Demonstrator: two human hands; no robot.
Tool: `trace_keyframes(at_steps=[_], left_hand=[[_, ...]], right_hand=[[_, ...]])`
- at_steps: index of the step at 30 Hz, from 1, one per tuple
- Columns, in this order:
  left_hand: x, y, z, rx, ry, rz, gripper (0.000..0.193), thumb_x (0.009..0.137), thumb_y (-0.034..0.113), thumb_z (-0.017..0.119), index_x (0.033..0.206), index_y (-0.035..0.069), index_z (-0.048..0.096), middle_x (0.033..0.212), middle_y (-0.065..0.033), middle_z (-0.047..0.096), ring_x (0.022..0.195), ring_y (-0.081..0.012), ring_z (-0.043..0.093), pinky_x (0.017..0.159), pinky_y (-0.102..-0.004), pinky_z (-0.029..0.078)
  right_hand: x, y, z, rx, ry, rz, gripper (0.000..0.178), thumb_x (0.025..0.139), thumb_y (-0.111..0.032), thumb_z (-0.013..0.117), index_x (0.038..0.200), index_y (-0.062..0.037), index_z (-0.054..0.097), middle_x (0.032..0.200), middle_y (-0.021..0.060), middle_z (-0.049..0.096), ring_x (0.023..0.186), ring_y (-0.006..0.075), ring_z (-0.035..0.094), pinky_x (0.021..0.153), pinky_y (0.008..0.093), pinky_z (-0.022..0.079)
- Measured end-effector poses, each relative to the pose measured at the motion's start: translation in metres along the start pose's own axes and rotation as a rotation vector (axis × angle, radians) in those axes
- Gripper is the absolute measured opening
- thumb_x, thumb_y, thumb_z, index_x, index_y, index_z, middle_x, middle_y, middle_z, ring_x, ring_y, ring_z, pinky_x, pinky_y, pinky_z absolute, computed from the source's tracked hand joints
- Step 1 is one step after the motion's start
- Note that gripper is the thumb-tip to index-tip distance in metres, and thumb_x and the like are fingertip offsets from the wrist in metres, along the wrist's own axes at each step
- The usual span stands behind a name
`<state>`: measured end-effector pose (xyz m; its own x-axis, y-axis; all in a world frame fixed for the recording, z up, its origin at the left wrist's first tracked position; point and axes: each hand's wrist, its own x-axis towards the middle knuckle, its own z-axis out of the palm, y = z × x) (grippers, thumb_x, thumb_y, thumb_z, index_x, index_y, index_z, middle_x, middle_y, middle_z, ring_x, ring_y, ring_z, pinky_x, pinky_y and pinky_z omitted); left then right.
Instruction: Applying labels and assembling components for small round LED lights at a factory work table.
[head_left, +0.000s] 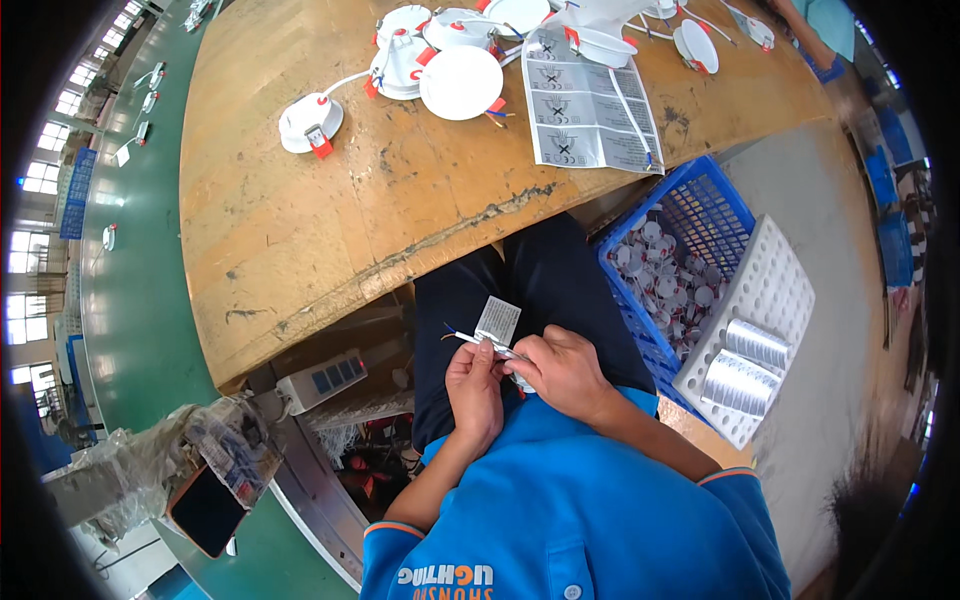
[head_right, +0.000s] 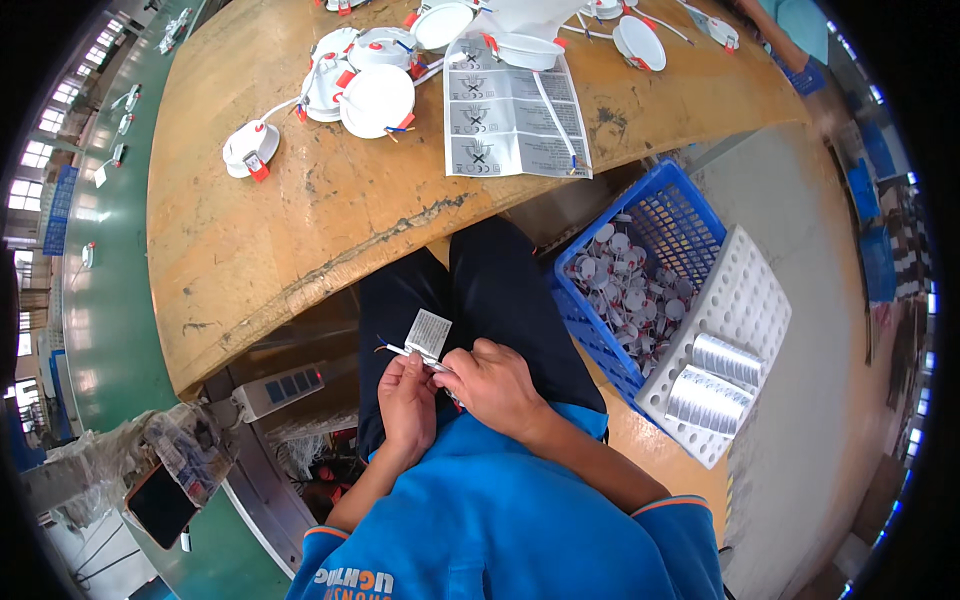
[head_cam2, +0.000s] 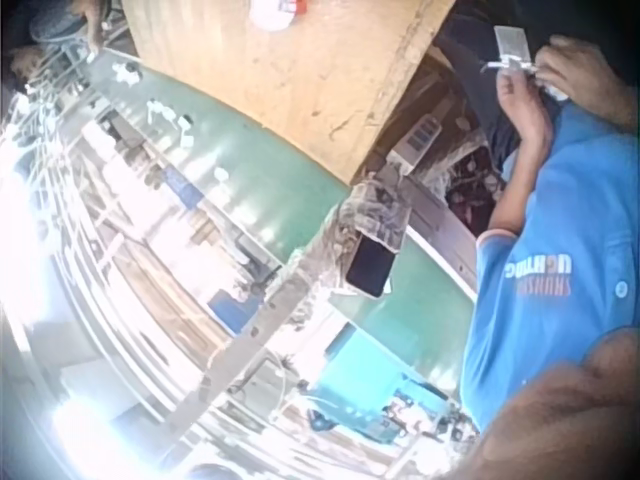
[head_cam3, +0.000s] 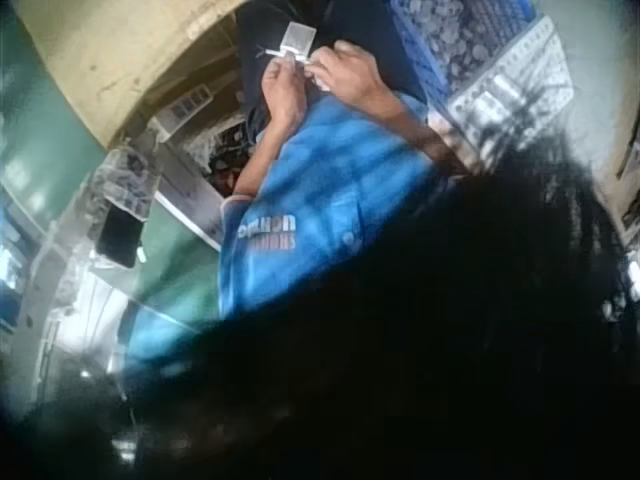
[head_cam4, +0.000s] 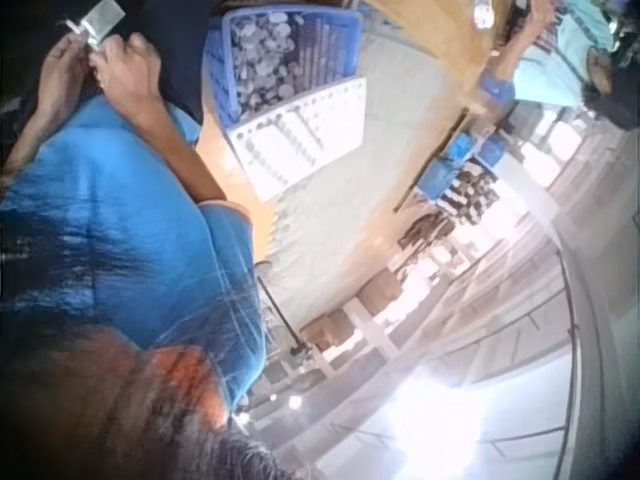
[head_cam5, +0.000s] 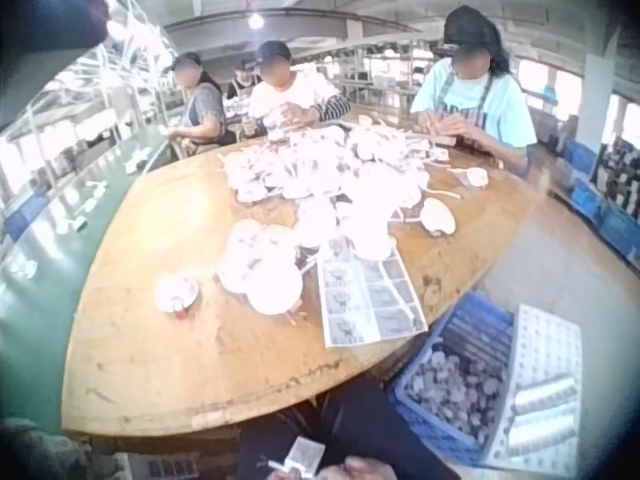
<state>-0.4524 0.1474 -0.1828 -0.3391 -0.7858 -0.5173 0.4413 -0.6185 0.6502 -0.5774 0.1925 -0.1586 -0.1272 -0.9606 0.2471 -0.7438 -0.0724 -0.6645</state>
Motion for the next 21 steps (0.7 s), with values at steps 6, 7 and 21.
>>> trace_keyframes(at_steps=[6,7,21], left_hand=[[0.003,-0.001,0.003,0.013,0.009,-0.011,0.007,0.083,0.008,0.055,0.077,0.004,0.053,0.072,-0.0059,0.058,0.062,-0.0104,0.054,0.058,-0.0221,0.044],[0.004,-0.001,0.003,-0.002,0.023,-0.030,0.006,0.081,0.006,0.056,0.077,0.004,0.052,0.073,-0.0062,0.058,0.062,-0.0111,0.054,0.057,-0.0222,0.045],[0.001,-0.002,0.005,0.002,0.046,0.103,0.009,0.084,0.006,0.052,0.075,0.004,0.050,0.073,-0.0077,0.057,0.066,-0.0138,0.055,0.065,-0.0260,0.045]], right_hand=[[-0.002,0.005,0.012,0.017,0.103,-0.006,0.010,0.072,-0.008,0.054,0.067,-0.0069,0.045,0.053,0.0054,0.049,0.052,0.0210,0.051,0.045,0.0323,0.042],[-0.002,0.005,0.011,0.016,0.101,-0.003,0.010,0.072,-0.008,0.054,0.067,-0.0069,0.045,0.053,0.0054,0.049,0.052,0.0210,0.051,0.045,0.0323,0.042],[0.000,-0.001,0.017,-0.074,0.057,0.146,0.018,0.077,-0.014,0.057,0.066,-0.0066,0.044,0.051,0.0092,0.051,0.046,0.0254,0.053,0.040,0.0350,0.041]])
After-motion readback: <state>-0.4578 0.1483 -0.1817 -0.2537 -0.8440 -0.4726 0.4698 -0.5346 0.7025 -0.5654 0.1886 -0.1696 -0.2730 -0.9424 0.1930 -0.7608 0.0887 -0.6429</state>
